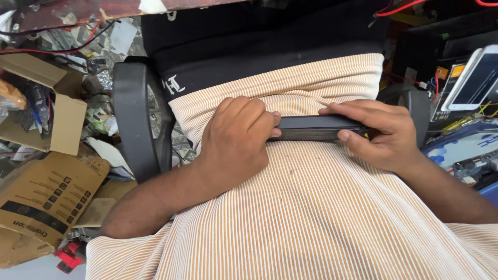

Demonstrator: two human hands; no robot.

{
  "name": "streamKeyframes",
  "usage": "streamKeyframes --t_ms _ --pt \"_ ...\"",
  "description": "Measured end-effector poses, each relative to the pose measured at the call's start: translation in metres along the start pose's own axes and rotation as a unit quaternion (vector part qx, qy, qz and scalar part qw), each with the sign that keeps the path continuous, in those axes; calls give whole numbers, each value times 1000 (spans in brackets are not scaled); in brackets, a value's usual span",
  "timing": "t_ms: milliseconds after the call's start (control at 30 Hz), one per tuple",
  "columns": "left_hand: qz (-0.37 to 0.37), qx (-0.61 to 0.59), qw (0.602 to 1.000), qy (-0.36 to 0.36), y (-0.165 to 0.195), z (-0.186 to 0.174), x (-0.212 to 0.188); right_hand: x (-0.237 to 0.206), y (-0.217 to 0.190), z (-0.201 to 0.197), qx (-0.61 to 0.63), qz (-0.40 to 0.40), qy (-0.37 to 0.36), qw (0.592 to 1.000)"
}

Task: The person repairs a laptop battery pack at a cluttered workbench. They handle green and blue lithium-ion cells, fit them into the black battery casing, pry and press the casing together, work on the casing with a screwdriver, and repeatedly turn and press the assembled battery to seat its parts.

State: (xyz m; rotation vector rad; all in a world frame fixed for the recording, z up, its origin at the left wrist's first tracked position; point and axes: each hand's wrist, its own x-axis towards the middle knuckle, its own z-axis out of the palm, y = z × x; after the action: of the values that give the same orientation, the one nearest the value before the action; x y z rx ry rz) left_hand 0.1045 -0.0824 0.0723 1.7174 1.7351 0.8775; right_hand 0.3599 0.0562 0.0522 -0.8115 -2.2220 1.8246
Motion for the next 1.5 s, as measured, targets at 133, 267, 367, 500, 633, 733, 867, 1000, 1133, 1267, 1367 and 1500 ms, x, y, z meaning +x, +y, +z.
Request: streamKeyframes --t_ms 133,267,367,500,633,733,867,1000,1133,1267,1367,1500 --pt "11 1 1000 1 2 -1 1 -6 3 7 1 -19 30 999" --pt "20 5 1000 -3 2 0 2 -9 5 11 5 -13 50 999" --pt "15 8 1000 -18 2 -3 6 -9 4 12 -6 -14 59 998" --pt "18 -10 999 -49 6 -5 15 -7 3 15 86 -56 77 992" --pt "19 -65 995 -74 17 12 28 -9 -2 20 104 -58 59 991" --pt "3 -88 994 -63 14 16 31 -12 -5 18 137 23 65 988" --pt "13 -86 994 -70 15 14 26 -23 -8 17 52 41 87 994" --pt "19 -83 995 -59 14 14 24 -24 -10 22 23 29 111 993" --pt "15 -79 996 -44 12 13 20 -14 -18 26 68 49 114 990" --pt "-8 -116 993 24 3 10 18 15 -32 22 122 -52 121 984" --pt "-9 -161 984 79 -8 8 20 44 -48 16 9 -147 137 980" --pt "-18 -209 973 95 -16 2 13 81 -67 15 -93 -248 107 958"
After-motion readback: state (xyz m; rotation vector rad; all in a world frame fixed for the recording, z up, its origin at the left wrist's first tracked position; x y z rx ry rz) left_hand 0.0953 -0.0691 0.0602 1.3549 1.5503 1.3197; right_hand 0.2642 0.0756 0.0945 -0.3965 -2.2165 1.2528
